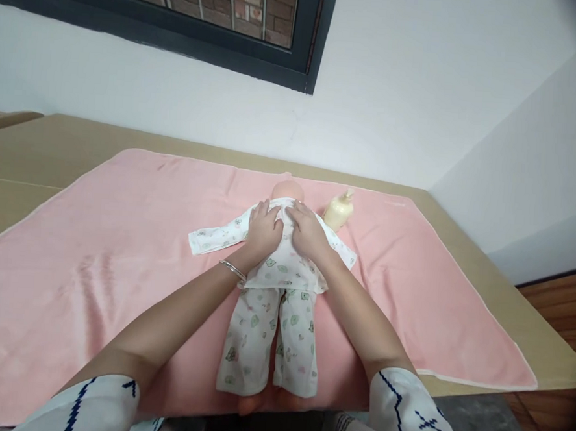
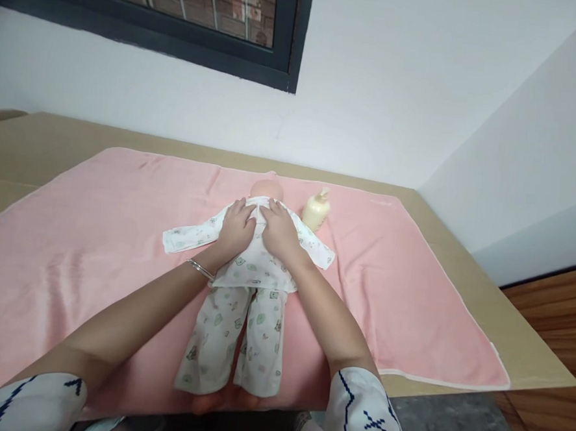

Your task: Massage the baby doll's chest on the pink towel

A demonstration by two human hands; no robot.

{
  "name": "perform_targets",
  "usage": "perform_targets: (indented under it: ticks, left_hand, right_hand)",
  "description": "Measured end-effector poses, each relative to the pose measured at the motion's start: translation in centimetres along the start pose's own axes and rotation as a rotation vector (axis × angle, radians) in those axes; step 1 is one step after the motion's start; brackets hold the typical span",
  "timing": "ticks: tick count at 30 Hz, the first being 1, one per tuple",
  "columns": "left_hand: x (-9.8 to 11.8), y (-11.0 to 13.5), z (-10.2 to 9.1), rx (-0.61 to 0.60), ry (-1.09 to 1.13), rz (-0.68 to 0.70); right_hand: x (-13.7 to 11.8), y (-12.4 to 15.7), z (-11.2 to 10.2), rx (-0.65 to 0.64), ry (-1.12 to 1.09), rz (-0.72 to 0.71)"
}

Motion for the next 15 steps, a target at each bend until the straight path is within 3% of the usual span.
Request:
perform_targets:
  ticks: [4,8,10,13,15]
  left_hand:
    - [1.4,-1.5,-1.6,0.023,0.209,-0.061]
    - [5.5,-3.7,-2.6,0.028,0.747,-0.125]
    - [8.0,-4.8,-2.1,-0.101,1.022,-0.225]
    - [11.0,-6.3,-0.5,-0.365,1.300,-0.431]
    - [12.1,-7.0,0.5,-0.404,1.442,-0.543]
  right_hand:
    - [0.3,0.0,-5.0,0.149,-0.009,0.009]
    - [2.3,-0.2,-9.0,0.280,0.029,0.111]
    - [3.6,-0.5,-9.7,0.285,0.069,0.162]
    - [5.1,-0.9,-9.7,0.163,0.137,0.204]
    - [5.6,-1.1,-9.5,0.094,0.165,0.216]
Point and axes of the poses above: each hand's wrist, its own y-axis away from the middle knuckle, its own z-axis out of the palm, x = y × z, the point moved 1 cm from there along -y, towards the middle knuckle, and after that the axes turned 6 degrees about z, right-handed, at the moved point
